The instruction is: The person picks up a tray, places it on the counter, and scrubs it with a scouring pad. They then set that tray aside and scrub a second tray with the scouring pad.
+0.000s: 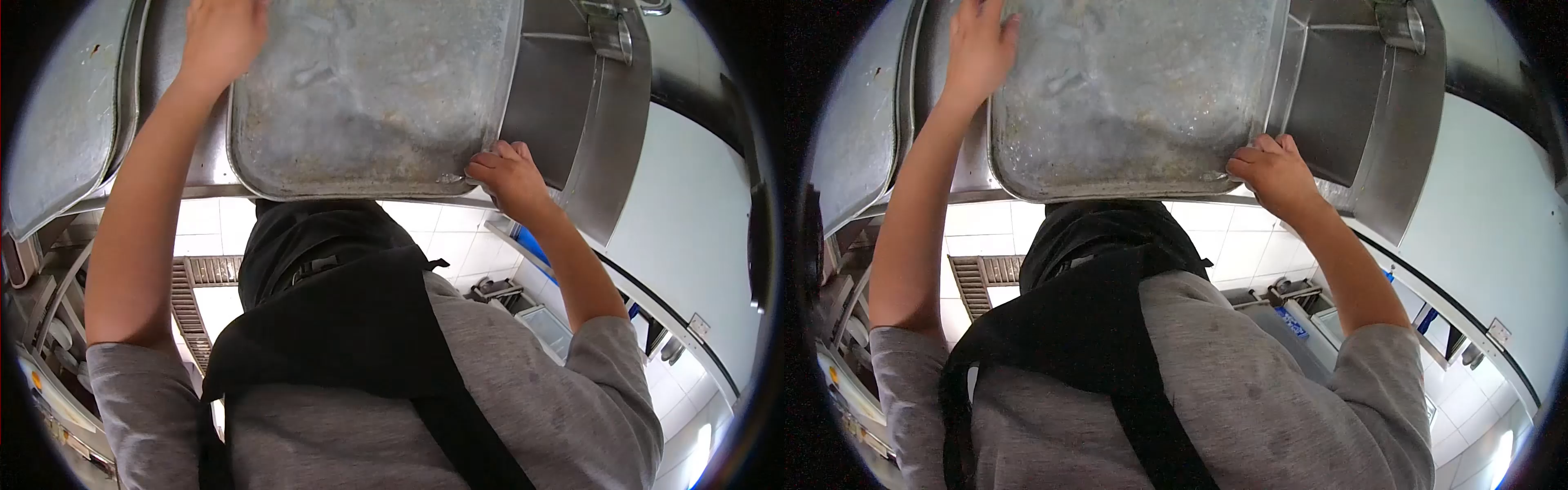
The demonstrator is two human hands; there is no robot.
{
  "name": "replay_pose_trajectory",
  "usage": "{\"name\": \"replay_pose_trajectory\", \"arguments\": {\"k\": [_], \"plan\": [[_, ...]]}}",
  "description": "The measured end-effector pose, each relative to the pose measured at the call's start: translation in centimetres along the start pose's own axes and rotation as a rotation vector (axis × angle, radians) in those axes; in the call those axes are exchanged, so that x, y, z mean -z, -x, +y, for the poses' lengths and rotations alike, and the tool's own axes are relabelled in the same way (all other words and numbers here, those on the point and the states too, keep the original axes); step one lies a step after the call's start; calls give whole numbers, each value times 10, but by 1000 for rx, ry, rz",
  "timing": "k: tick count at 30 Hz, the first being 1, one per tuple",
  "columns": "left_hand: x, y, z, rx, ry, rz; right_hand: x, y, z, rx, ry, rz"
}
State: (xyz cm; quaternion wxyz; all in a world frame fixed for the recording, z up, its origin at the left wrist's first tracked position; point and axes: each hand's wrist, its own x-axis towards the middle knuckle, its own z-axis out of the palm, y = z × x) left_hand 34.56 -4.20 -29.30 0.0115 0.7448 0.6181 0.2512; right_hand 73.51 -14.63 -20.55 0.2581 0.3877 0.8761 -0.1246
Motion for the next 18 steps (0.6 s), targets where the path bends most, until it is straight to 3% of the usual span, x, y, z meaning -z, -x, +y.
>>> {"name": "replay_pose_trajectory", "arguments": {"k": [2, 7, 9, 10, 12, 15, 16, 18], "plan": [[-22, 8, -14, 138, 206, 140, -7, 2, -1, 122, -89, 24], [-17, 14, 4, 244, 164, 79, -31, -29, -60, 87, -531, 39], [-16, 14, 5, 234, 123, 69, -24, -85, -113, 281, -569, 225], [-16, 14, 6, 237, 106, 49, -15, -118, -144, 398, -618, 478], [-14, 13, 8, 242, 82, 35, 14, -169, -194, 340, -584, 428], [-11, 12, 7, 205, -3, 35, -12, -137, -156, 351, -662, 510], [-11, 12, 7, 230, 36, 5, -28, -108, -129, 261, -592, 438], [-13, 10, 8, 245, 78, -25, -30, -44, -72, 36, -382, 70]]}}
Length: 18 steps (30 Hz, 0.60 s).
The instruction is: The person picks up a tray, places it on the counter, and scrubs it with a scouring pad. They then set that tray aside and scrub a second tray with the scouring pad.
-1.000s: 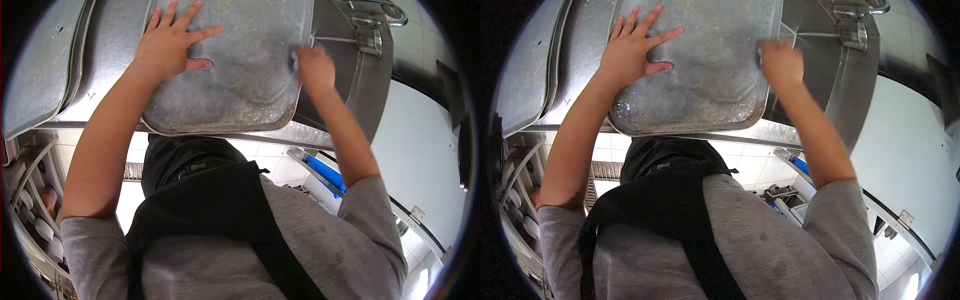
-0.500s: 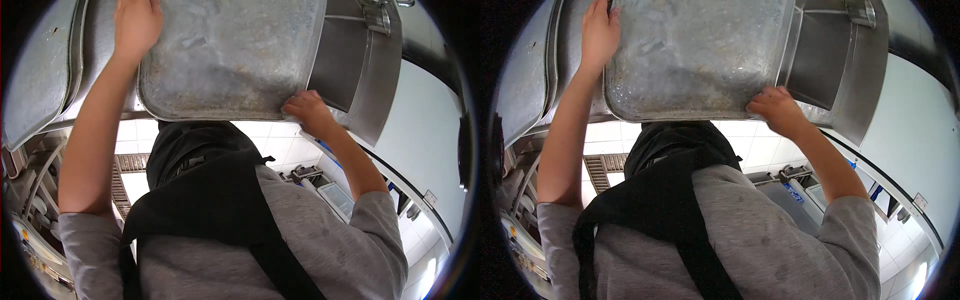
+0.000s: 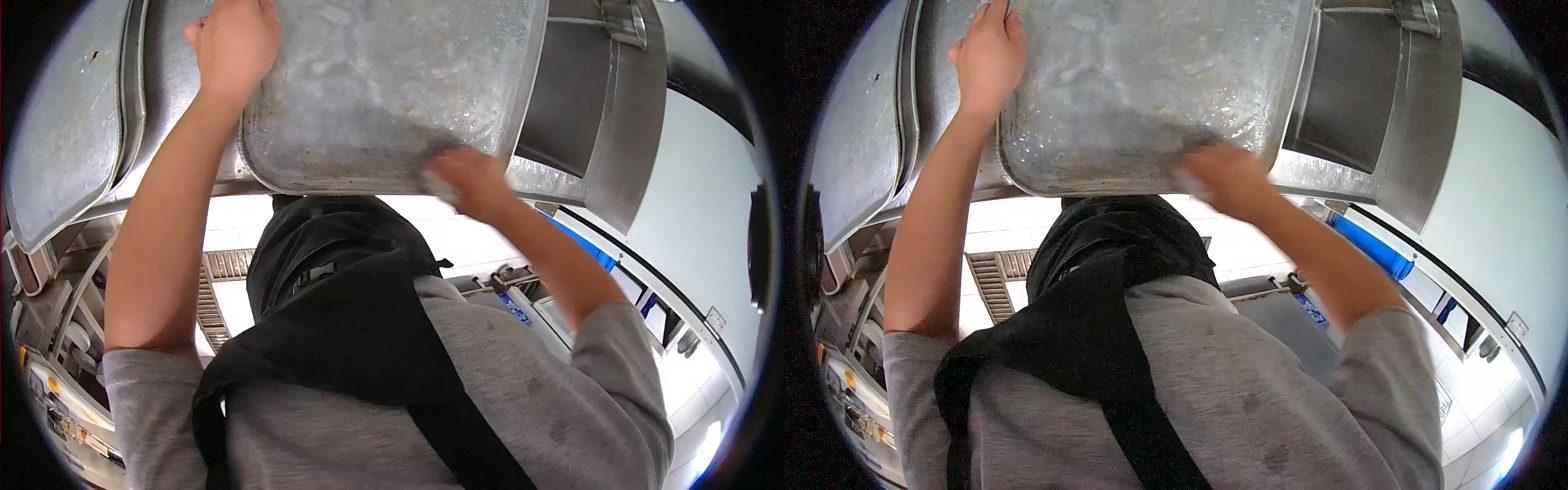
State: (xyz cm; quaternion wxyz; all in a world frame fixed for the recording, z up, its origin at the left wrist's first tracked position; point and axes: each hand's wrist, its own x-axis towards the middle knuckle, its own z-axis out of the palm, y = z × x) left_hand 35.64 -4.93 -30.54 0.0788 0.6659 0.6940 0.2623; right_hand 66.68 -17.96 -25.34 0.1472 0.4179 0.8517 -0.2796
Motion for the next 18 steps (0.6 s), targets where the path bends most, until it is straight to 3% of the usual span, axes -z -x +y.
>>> {"name": "replay_pose_trajectory", "arguments": {"k": [1, 2, 3, 5, 7, 8, 11, 13, 15, 18], "plan": [[-2, 0, -2, -3, 27, 20, -5, 18, 31, -32, 13, -41], [-3, 1, -3, -4, 52, 39, -4, 7, 19, 39, 5, 0], [-3, 1, -2, -7, 44, 36, -5, -10, -3, 105, -8, 42], [0, 1, 0, 14, 52, 29, -22, -78, -62, 354, -201, 339], [-7, 3, -6, -22, 25, 67, -19, -123, -114, 361, -166, 384], [-10, 2, -9, -64, 14, 105, -18, -118, -104, 372, -166, 389], [-2, 1, 3, 16, 97, 33, -17, -39, -28, 224, -35, 286], [-3, 0, 3, 21, 101, 30, 3, -1, 4, 64, 144, -30], [-4, 0, 5, 33, 98, 22, -18, -22, -6, 194, -15, 269], [-2, 2, 8, 24, 61, -18, -25, -90, -85, 289, -186, 400]]}}
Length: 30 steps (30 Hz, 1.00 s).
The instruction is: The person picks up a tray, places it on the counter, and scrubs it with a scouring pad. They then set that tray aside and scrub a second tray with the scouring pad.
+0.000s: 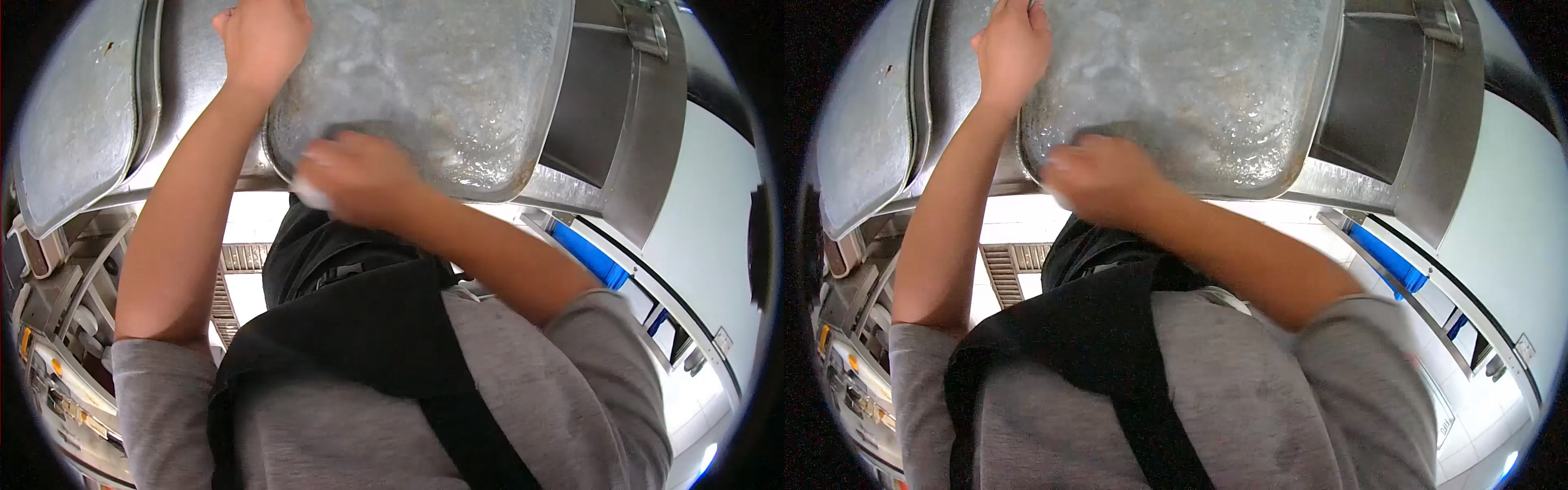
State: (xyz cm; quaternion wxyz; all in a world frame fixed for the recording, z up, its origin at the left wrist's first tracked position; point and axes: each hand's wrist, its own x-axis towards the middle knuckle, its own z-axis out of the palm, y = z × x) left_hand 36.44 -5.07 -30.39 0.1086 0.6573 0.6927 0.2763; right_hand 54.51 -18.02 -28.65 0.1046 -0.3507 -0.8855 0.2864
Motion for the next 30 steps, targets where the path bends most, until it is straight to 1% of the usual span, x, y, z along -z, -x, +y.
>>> {"name": "replay_pose_trajectory", "arguments": {"k": [2, 3, 5, 6, 7, 9, 11, 13, 14, 16, 18, 19, 20, 21, 23, 25, 27, 28, 30], "plan": [[0, -3, -1, -9, -3, 15, 1, -19, -12, 24, 28, -58], [2, -1, -2, -7, 2, 11, 10, 0, -1, 0, 50, -94], [2, -2, 2, -1, 34, -12, 40, 68, 49, -16, 107, -142], [0, -1, 3, -4, 40, -17, 62, 99, 66, -37, 221, -188], [-1, -2, 2, 0, 24, 4, 88, 115, 71, -217, 265, -463], [-3, -1, 2, 10, 2, 20, 69, 101, 65, -46, 324, -298], [-3, -2, 2, 1, 0, 21, 22, 35, 30, 105, 135, -40], [-2, 1, 2, -1, -5, -10, -15, -28, -12, 99, 43, 56], [0, -3, 2, 0, 0, -18, -13, -24, -6, 114, 50, 56], [-4, 0, -1, -3, 13, 5, -4, 6, 8, 43, -14, 59], [-8, 1, 2, -14, 40, 20, 48, 65, 44, -33, 119, -202], [-8, 2, 2, -18, 32, 23, 68, 104, 63, -71, 278, -250], [-8, 0, 0, -18, 14, 35, 98, 115, 69, -218, 371, -585], [-7, -1, -1, -11, 11, 37, 93, 106, 67, -211, 371, -589], [-7, -1, 3, -30, -2, 11, 60, 75, 49, -78, 188, -364], [-6, 1, 5, -23, 1, -1, 1, 12, 14, 67, 73, 3], [-5, -4, 6, -13, 7, 12, -11, -29, -19, 47, 104, 38], [-6, -3, 4, -27, 14, 15, -4, -20, -12, 51, 108, 40], [-6, -1, 2, -36, 34, 15, 30, 33, 21, -39, 110, -226]]}}
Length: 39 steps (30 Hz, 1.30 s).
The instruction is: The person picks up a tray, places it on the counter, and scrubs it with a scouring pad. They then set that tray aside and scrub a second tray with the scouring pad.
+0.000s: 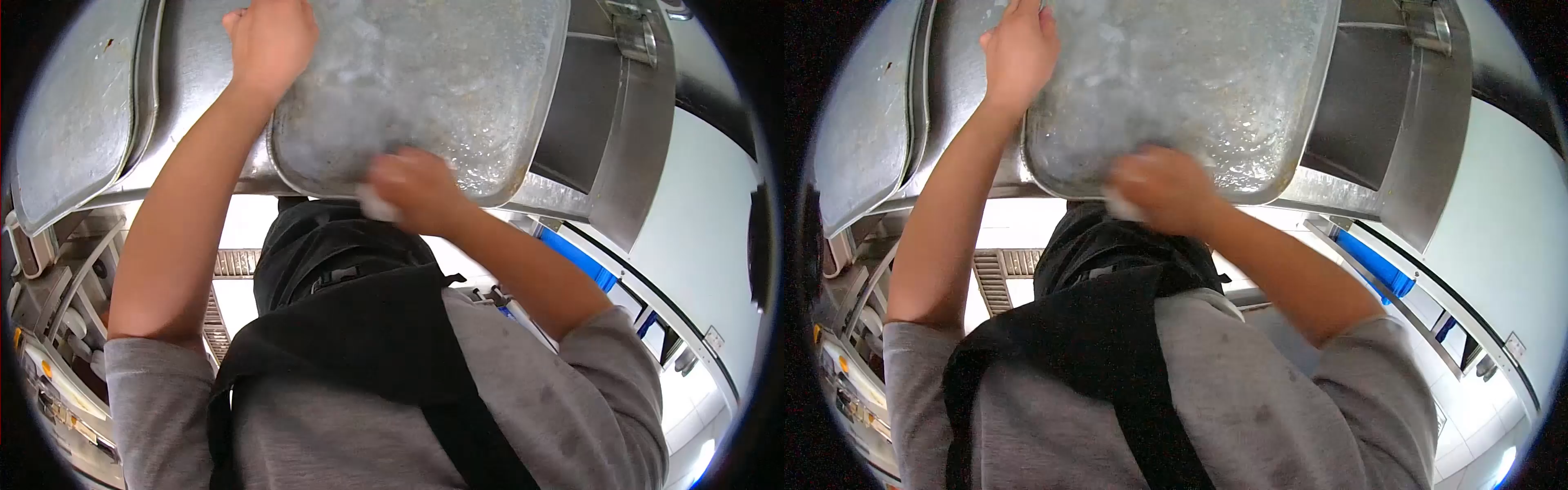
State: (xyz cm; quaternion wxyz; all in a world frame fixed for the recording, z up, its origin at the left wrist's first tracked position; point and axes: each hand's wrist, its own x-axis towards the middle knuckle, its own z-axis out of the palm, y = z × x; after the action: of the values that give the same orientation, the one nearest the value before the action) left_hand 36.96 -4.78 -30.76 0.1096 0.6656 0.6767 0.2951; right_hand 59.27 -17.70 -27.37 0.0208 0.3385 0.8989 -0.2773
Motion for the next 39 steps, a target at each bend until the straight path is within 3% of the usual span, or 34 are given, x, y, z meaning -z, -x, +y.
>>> {"name": "replay_pose_trajectory", "arguments": {"k": [2, 3, 5, 7, 10, 12, 14, 15, 17, 21, 22, 25, 28, 29, 30, 31, 33, 36, 39], "plan": [[2, 1, 4, 14, -12, -9, 12, 82, 51, -48, 131, -42], [0, 0, 2, 16, -12, -5, 41, 93, 54, -142, 255, -244], [-3, 1, 2, -28, -35, 50, 22, 78, 47, -55, 184, -85], [-2, -1, 4, -17, -27, 34, -4, 4, 7, 95, 4, 112], [-3, 1, 2, -12, -19, 25, -20, -56, -32, 129, 8, 199], [-2, 3, 2, -20, 0, 26, -14, -22, -20, -20, -12, 64], [-1, 2, 5, -1, -4, 3, -1, 50, 24, -47, 207, -53], [-2, 3, 7, -3, 8, 1, 16, 84, 37, -161, 362, -193], [-1, 2, 6, 4, -3, 4, 44, 107, 54, -269, 289, -453], [-7, 5, 6, 7, -38, 26, -13, -4, -10, 73, 62, 211], [-4, 6, 8, 14, -61, -20, -22, -38, -32, 39, -86, 291], [-5, 1, 3, 2, -60, 12, -21, -40, -33, 88, -21, 342], [-6, 4, 6, -11, 2, 51, -1, 58, 37, 60, 100, 205], [-4, 4, 6, -7, 14, 47, 18, 87, 44, -196, 222, -148], [-5, 2, 5, -4, 9, 52, 37, 90, 45, -287, 341, -438], [-5, 2, 5, 3, 13, 44, 29, 79, 43, -281, 339, -439], [-7, 3, 10, 1, 28, 26, -8, 40, 25, 52, 29, 285], [-3, 4, 12, 18, -19, 2, -21, -50, -40, 50, -13, 233], [-3, 4, 10, -20, -13, -7, -18, 3, -2, 55, -3, 249]]}}
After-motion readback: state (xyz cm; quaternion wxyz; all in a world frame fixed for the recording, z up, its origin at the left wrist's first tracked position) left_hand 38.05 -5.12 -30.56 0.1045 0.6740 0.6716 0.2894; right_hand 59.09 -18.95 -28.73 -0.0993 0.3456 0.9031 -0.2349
